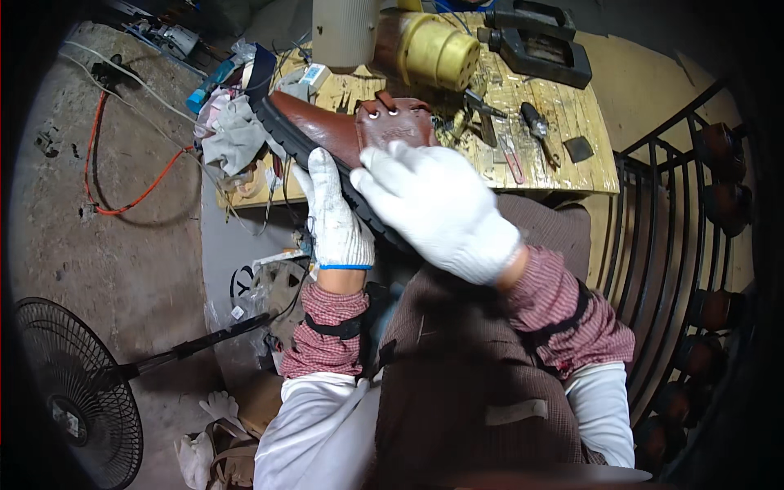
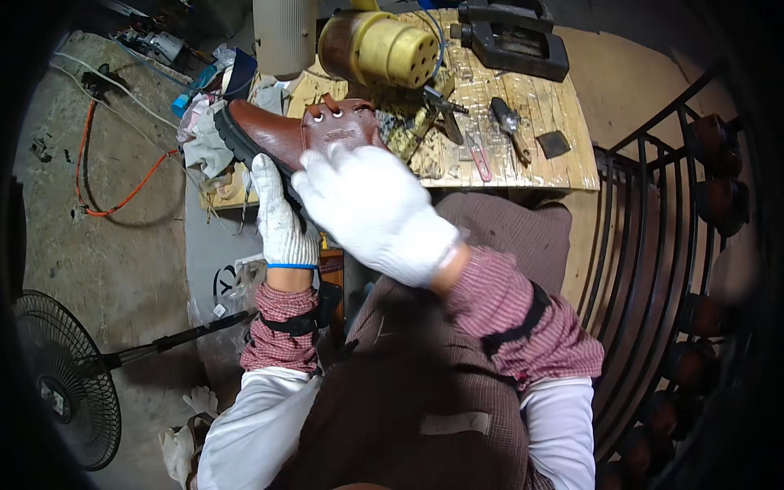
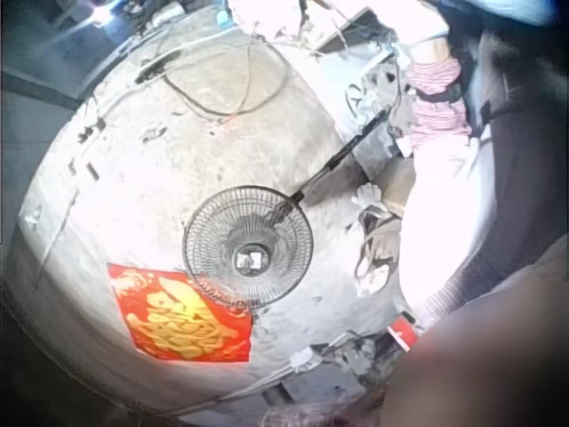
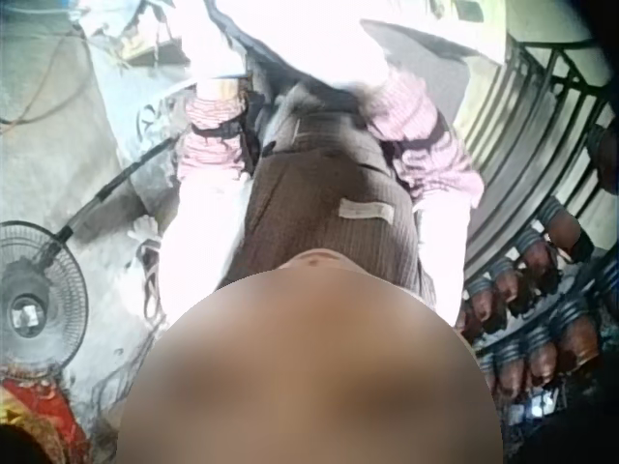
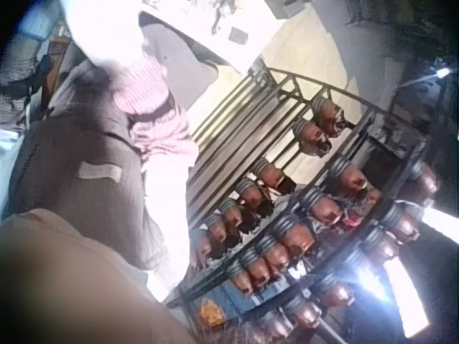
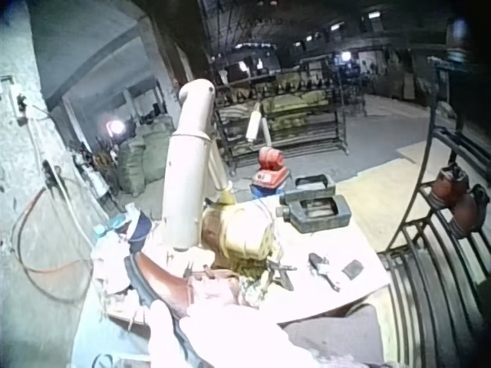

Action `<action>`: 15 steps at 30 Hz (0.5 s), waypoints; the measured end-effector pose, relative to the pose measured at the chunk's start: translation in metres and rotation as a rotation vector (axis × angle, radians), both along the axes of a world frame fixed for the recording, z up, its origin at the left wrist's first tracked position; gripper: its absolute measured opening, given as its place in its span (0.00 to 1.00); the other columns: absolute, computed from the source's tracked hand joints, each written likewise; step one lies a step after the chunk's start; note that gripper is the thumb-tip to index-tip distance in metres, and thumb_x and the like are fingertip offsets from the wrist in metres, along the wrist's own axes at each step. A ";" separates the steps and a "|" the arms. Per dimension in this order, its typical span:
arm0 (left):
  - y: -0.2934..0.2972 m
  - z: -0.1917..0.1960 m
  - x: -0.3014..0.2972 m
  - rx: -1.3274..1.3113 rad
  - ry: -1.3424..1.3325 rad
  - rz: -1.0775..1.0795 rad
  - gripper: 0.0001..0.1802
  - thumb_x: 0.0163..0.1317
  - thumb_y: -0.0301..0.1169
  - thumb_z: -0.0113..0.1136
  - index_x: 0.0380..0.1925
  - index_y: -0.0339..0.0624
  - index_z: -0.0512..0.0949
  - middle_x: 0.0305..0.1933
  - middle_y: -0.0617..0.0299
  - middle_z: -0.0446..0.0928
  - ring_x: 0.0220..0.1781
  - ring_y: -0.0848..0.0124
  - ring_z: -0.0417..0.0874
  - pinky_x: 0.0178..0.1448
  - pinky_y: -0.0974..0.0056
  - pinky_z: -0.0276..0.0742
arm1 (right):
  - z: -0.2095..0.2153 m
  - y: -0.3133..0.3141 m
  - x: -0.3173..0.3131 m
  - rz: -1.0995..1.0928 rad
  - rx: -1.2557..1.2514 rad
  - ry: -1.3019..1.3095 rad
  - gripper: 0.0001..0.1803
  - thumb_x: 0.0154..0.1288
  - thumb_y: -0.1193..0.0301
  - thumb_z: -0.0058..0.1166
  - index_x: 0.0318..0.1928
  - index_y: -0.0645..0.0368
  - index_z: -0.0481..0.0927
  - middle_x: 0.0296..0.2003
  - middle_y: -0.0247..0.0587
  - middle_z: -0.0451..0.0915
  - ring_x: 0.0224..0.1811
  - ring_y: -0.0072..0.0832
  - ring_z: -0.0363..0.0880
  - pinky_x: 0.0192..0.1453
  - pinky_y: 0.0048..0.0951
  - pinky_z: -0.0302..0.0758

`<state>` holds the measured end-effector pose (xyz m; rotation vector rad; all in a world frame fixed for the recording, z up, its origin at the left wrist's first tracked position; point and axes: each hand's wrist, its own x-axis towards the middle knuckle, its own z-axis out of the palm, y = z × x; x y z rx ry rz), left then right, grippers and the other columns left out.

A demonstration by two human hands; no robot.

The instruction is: Polishing and finishing leather shoes on a production line.

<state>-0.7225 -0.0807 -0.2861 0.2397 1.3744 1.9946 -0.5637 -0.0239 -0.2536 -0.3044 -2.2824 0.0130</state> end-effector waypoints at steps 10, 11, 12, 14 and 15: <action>-0.043 -0.007 0.016 0.032 -0.173 -0.274 0.43 0.74 0.64 0.48 0.79 0.51 0.57 0.79 0.57 0.63 0.76 0.56 0.69 0.80 0.47 0.65 | -0.014 -0.067 0.162 -0.118 -0.687 -0.360 0.27 0.58 0.56 0.66 0.55 0.58 0.84 0.52 0.51 0.85 0.53 0.46 0.85 0.50 0.44 0.81; -0.047 -0.016 0.029 -0.001 -0.199 -0.291 0.42 0.75 0.64 0.44 0.80 0.54 0.56 0.81 0.60 0.61 0.78 0.56 0.66 0.82 0.47 0.61 | -0.009 -0.071 0.177 -0.154 -0.720 -0.315 0.40 0.57 0.55 0.69 0.68 0.59 0.75 0.66 0.55 0.77 0.62 0.46 0.81 0.56 0.43 0.80; -0.047 -0.011 0.050 -0.006 -0.301 -0.415 0.43 0.75 0.65 0.44 0.80 0.53 0.56 0.81 0.60 0.61 0.77 0.57 0.67 0.82 0.48 0.62 | -0.008 -0.072 0.183 -0.095 -0.717 -0.150 0.40 0.56 0.54 0.70 0.67 0.61 0.76 0.68 0.56 0.75 0.63 0.49 0.81 0.57 0.42 0.79; -0.040 -0.011 0.083 -0.005 -0.428 -0.619 0.43 0.75 0.66 0.40 0.80 0.52 0.57 0.82 0.59 0.60 0.79 0.57 0.63 0.84 0.47 0.55 | 0.000 -0.071 0.183 -0.066 -0.881 -0.263 0.40 0.55 0.51 0.72 0.63 0.62 0.79 0.61 0.56 0.80 0.55 0.52 0.83 0.51 0.42 0.78; -0.039 -0.016 0.092 -0.026 -0.497 -0.726 0.42 0.76 0.66 0.40 0.79 0.51 0.58 0.81 0.59 0.61 0.78 0.57 0.64 0.83 0.49 0.56 | 0.000 -0.079 0.193 -0.053 -0.818 -0.269 0.39 0.54 0.50 0.73 0.60 0.61 0.80 0.54 0.54 0.81 0.49 0.52 0.82 0.47 0.43 0.77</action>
